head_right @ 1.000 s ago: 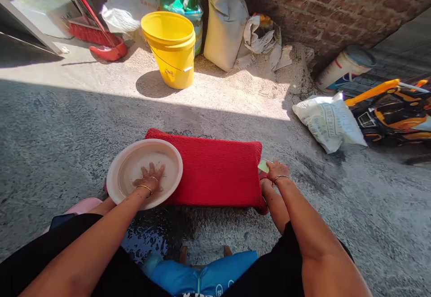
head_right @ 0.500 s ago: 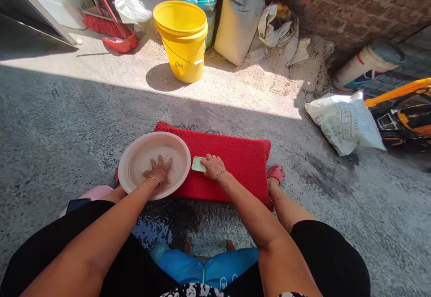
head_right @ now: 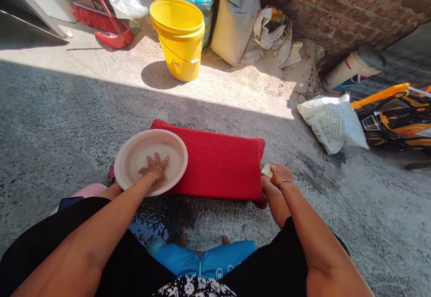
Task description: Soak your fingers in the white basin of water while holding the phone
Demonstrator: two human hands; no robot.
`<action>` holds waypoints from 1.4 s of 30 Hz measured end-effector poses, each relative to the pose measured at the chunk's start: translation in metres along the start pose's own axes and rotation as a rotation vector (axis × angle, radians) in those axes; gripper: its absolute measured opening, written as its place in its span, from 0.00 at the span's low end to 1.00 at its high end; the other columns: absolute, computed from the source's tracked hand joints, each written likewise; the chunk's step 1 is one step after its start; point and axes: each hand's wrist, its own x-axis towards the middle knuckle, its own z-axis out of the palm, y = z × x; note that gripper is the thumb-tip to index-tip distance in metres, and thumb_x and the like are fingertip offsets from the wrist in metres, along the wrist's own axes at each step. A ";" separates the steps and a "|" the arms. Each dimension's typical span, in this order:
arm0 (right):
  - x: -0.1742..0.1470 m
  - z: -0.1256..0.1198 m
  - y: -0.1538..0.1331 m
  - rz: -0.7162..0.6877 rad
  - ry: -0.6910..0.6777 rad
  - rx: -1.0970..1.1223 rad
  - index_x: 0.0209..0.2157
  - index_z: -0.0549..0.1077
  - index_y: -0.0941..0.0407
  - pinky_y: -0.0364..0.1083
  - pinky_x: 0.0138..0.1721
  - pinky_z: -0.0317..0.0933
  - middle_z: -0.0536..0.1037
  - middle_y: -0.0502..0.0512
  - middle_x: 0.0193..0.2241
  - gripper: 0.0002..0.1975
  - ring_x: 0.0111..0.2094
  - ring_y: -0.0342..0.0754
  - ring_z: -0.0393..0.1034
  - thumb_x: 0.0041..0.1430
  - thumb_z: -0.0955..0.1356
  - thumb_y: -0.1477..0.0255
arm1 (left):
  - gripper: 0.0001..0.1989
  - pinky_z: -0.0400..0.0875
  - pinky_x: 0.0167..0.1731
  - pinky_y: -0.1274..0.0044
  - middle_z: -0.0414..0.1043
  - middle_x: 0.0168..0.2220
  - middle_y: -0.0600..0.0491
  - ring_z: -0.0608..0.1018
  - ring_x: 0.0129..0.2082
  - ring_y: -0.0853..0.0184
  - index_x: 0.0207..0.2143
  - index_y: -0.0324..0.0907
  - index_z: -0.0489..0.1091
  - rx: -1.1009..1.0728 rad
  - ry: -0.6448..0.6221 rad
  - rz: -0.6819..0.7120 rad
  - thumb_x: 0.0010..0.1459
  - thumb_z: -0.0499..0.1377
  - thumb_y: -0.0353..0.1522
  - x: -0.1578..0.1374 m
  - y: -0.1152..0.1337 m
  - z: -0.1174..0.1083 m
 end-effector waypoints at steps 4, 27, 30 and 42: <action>-0.011 -0.004 0.007 0.083 -0.010 0.003 0.55 0.71 0.54 0.52 0.40 0.57 0.70 0.67 0.49 0.22 0.46 0.58 0.68 0.59 0.66 0.67 | 0.58 0.61 0.48 0.38 0.21 0.72 0.48 0.37 0.68 0.36 0.66 0.67 0.30 -0.010 -0.008 0.001 0.46 0.68 0.38 -0.002 0.001 -0.002; -0.026 0.000 -0.049 -0.175 0.033 -0.092 0.52 0.71 0.51 0.50 0.43 0.55 0.69 0.62 0.49 0.19 0.46 0.54 0.66 0.58 0.66 0.68 | 0.59 0.60 0.49 0.38 0.19 0.72 0.50 0.35 0.68 0.36 0.66 0.67 0.29 -0.048 -0.018 0.012 0.44 0.69 0.39 -0.002 0.000 -0.003; -0.037 0.008 -0.001 0.030 -0.023 -0.140 0.49 0.74 0.53 0.51 0.40 0.56 0.70 0.65 0.47 0.17 0.45 0.58 0.67 0.60 0.64 0.71 | 0.58 0.59 0.50 0.37 0.21 0.72 0.49 0.34 0.68 0.34 0.67 0.65 0.31 -0.067 -0.010 0.025 0.45 0.69 0.38 -0.003 0.000 -0.004; -0.130 -0.014 -0.266 -0.789 0.200 0.071 0.56 0.66 0.51 0.50 0.44 0.53 0.67 0.62 0.47 0.23 0.45 0.55 0.62 0.59 0.66 0.65 | 0.58 0.56 0.50 0.36 0.20 0.72 0.50 0.32 0.67 0.33 0.67 0.64 0.33 -0.111 -0.031 0.042 0.44 0.69 0.37 -0.004 0.001 -0.007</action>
